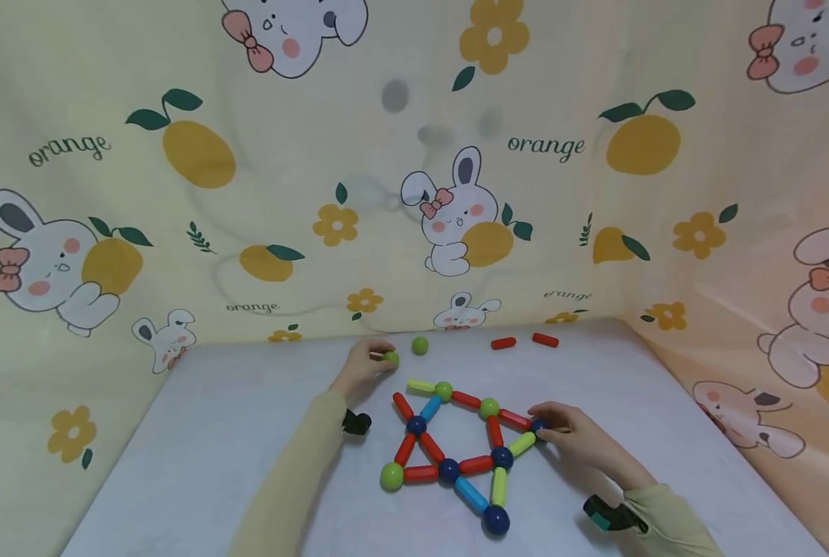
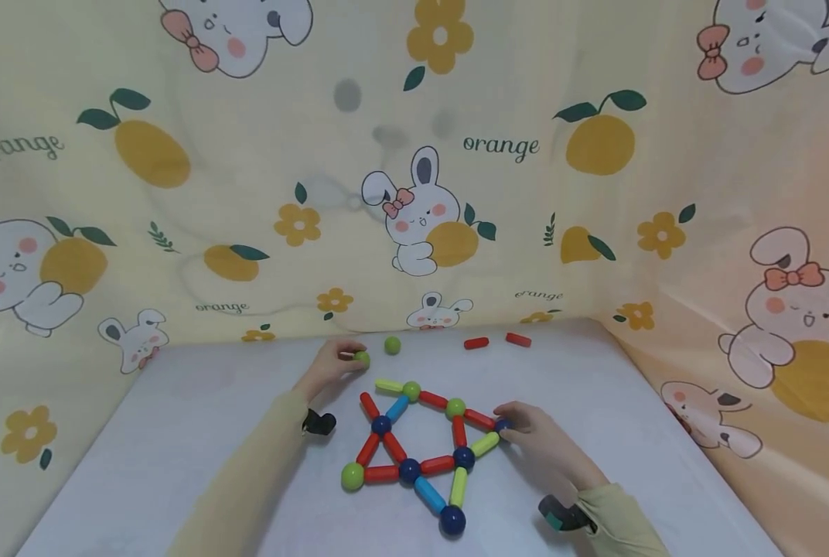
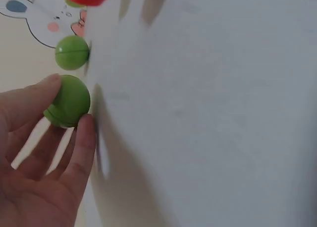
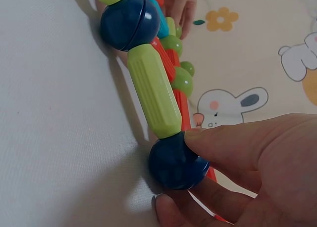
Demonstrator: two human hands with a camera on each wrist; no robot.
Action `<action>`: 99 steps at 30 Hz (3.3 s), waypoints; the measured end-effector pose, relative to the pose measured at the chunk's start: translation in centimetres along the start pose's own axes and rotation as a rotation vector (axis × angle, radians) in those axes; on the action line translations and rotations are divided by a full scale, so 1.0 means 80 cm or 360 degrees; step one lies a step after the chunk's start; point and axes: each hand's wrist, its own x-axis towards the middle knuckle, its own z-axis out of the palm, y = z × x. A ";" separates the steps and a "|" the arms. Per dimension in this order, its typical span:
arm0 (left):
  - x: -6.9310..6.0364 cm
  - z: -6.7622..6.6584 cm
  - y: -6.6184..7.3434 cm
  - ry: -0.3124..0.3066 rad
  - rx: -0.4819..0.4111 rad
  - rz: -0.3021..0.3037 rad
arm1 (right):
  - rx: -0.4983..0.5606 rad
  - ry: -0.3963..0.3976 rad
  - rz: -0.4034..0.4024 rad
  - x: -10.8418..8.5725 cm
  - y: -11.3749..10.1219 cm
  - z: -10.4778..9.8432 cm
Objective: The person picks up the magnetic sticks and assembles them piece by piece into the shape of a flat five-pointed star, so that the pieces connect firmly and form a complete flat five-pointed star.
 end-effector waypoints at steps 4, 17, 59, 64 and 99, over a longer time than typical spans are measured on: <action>-0.016 -0.008 0.002 -0.0023 -0.0047 -0.0093 | 0.0003 0.0008 0.0022 0.003 0.002 0.001; -0.057 0.000 0.007 -0.0237 -0.0224 -0.0250 | 0.0012 0.0004 0.0005 0.001 0.001 0.000; -0.053 0.008 0.016 -0.0326 -0.0590 -0.0489 | -0.0024 -0.0575 -0.0054 0.118 -0.073 -0.013; -0.053 0.006 0.014 -0.0326 -0.0624 -0.0515 | 0.0021 -0.0635 -0.0059 0.165 -0.094 0.015; -0.077 0.000 0.013 -0.0458 -0.0562 -0.0388 | 0.0043 -0.0651 -0.0109 0.183 -0.096 0.057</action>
